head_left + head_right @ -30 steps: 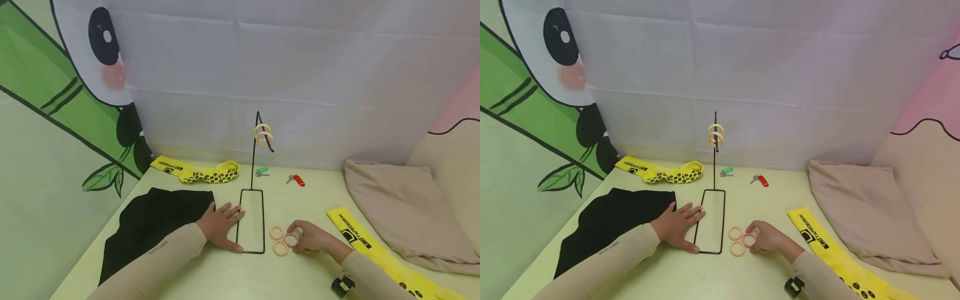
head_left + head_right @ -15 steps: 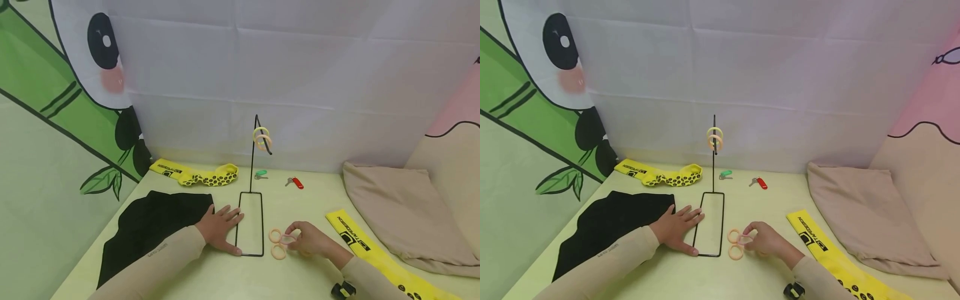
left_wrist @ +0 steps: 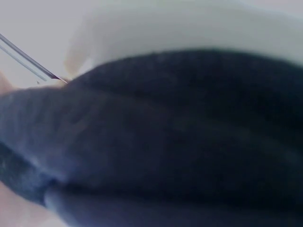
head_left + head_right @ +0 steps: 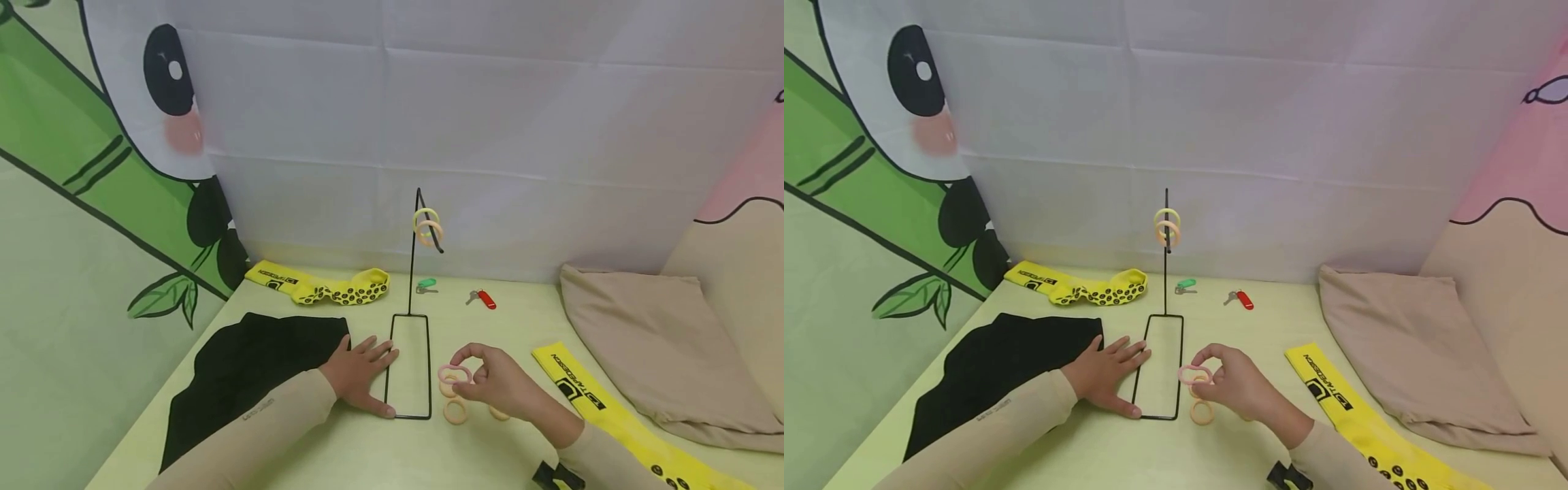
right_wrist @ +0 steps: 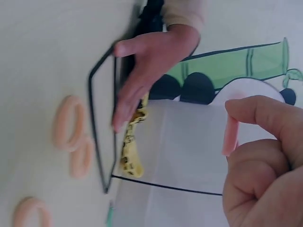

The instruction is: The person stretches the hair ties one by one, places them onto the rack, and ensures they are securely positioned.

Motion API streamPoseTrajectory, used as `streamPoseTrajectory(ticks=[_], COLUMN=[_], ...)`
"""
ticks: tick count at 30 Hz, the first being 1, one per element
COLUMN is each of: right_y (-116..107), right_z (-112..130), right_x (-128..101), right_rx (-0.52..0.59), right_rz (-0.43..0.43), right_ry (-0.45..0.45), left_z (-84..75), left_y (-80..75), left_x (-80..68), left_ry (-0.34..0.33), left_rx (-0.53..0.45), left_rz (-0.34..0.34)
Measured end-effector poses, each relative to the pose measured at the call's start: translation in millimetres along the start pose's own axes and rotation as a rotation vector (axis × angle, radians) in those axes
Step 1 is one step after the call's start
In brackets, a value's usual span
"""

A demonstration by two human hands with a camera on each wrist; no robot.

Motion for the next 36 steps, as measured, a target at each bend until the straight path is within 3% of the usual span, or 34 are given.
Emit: streamPoseTrajectory(ticks=[6, 10, 13, 18, 22, 27, 33, 36], right_y=[-8, -16, -24, -35, -42, -48, -51, -51], right_z=[30, 51, 70, 100, 119, 132, 133, 130], right_x=[-10, -15, -18, -20, -14, 6, 31, 35], right_rx=[-0.011, -0.025, -0.044, -0.077, -0.087, -0.105, -0.108, -0.098], right_rz=[-0.054, -0.152, -0.301, -0.568, -0.687, -0.718, -0.617, -0.590], right_ry=[-0.074, -0.143, -0.283, -0.638, -0.776, -0.743, -0.557, -0.513], left_z=[-0.3, -0.1, 0.0, 0.3, 0.7, 0.9, 0.2, 0.2], left_y=[-0.7, -0.5, 1.0, 1.3, 0.4, -0.1, -1.6, -2.2], left_x=[-0.6, -0.2, 0.0, 0.3, 0.6, 0.6, -0.8, -1.7], left_ry=[-0.004, -0.005, -0.001, 0.003, -0.002, -0.003, 0.000, -0.002], left_rx=[-0.003, 0.001, 0.008, 0.006, 0.000, 0.003, -0.001, 0.000], left_rz=[0.004, 0.007, 0.008, 0.005, 0.014, 0.012, 0.009, 0.014])
Point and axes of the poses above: each hand's wrist, its own x-axis towards the middle knuckle, its own y-axis out of the palm, z = x × y, the point moved 3 cm from there along x, towards the middle knuckle, and after that the axes turned 4 degrees about -z, right-handed, at the moved point
